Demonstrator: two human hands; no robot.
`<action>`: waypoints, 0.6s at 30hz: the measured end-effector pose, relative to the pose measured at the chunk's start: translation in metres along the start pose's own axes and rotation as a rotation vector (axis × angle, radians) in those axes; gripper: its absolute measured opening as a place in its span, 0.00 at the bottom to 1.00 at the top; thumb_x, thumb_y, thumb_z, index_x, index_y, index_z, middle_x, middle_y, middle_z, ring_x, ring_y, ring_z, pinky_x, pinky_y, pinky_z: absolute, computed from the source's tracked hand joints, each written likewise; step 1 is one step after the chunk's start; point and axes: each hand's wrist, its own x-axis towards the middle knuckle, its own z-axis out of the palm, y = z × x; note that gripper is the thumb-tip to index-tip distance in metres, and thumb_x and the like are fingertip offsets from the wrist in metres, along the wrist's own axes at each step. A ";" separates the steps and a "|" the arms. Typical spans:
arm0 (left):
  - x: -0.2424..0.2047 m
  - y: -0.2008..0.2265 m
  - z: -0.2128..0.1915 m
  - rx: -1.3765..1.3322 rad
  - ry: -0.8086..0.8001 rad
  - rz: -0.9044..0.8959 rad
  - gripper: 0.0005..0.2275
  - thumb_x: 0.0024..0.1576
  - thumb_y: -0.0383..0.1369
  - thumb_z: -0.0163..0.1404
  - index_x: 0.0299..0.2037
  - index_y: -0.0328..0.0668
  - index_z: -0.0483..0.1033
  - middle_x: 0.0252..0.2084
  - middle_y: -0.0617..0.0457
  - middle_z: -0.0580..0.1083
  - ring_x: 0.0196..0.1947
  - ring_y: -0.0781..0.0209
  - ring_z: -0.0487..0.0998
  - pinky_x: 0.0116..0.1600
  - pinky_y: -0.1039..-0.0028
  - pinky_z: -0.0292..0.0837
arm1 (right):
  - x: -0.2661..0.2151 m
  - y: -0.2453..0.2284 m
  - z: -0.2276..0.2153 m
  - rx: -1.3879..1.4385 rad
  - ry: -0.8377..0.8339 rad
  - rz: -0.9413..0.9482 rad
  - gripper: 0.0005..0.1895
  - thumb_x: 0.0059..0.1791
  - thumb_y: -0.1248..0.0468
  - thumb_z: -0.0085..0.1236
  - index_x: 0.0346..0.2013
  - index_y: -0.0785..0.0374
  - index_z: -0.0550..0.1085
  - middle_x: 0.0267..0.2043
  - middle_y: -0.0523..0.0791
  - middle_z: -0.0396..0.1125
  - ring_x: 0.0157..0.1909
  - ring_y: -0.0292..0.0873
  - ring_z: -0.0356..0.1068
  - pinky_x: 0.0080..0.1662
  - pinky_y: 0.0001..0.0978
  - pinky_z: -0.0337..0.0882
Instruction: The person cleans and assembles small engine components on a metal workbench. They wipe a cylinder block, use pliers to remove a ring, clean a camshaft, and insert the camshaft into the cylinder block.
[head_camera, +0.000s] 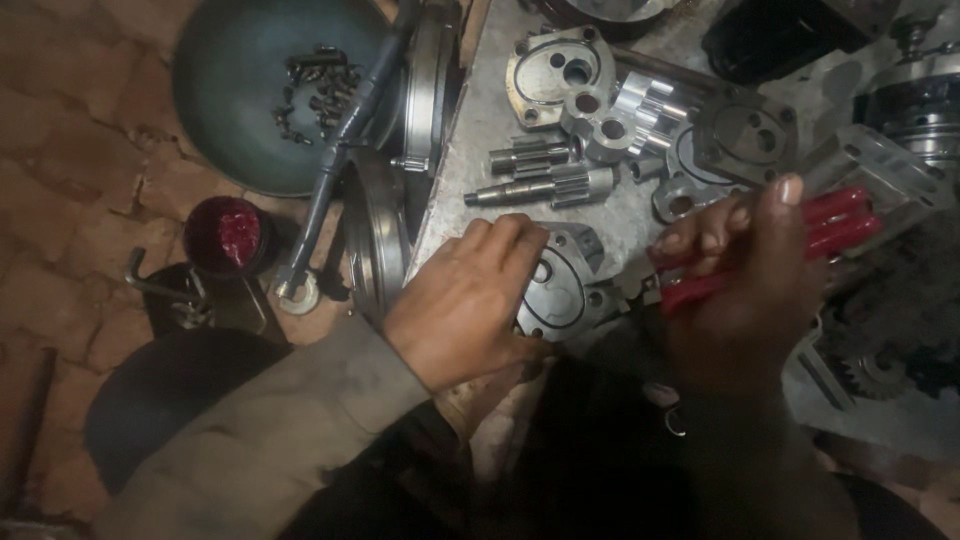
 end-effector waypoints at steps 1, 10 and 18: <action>0.000 0.000 0.000 -0.002 -0.001 -0.001 0.44 0.36 0.43 0.70 0.61 0.25 0.63 0.56 0.40 0.66 0.54 0.44 0.68 0.54 0.59 0.70 | 0.000 0.001 0.001 -0.020 -0.004 -0.011 0.17 0.64 0.51 0.43 0.37 0.57 0.64 0.29 0.42 0.60 0.32 0.41 0.67 0.40 0.38 0.73; 0.001 -0.004 0.005 -0.011 -0.025 0.001 0.42 0.38 0.40 0.69 0.60 0.22 0.65 0.58 0.36 0.66 0.55 0.42 0.68 0.57 0.60 0.69 | 0.001 0.005 0.005 0.002 -0.061 -0.029 0.20 0.65 0.50 0.45 0.35 0.59 0.64 0.27 0.42 0.60 0.30 0.40 0.67 0.42 0.38 0.74; 0.000 -0.006 0.008 -0.012 -0.016 0.002 0.41 0.37 0.39 0.69 0.59 0.21 0.67 0.60 0.35 0.68 0.55 0.40 0.68 0.60 0.62 0.68 | -0.002 0.004 0.012 0.009 -0.071 0.031 0.22 0.65 0.50 0.45 0.32 0.59 0.64 0.25 0.42 0.59 0.29 0.40 0.64 0.39 0.36 0.71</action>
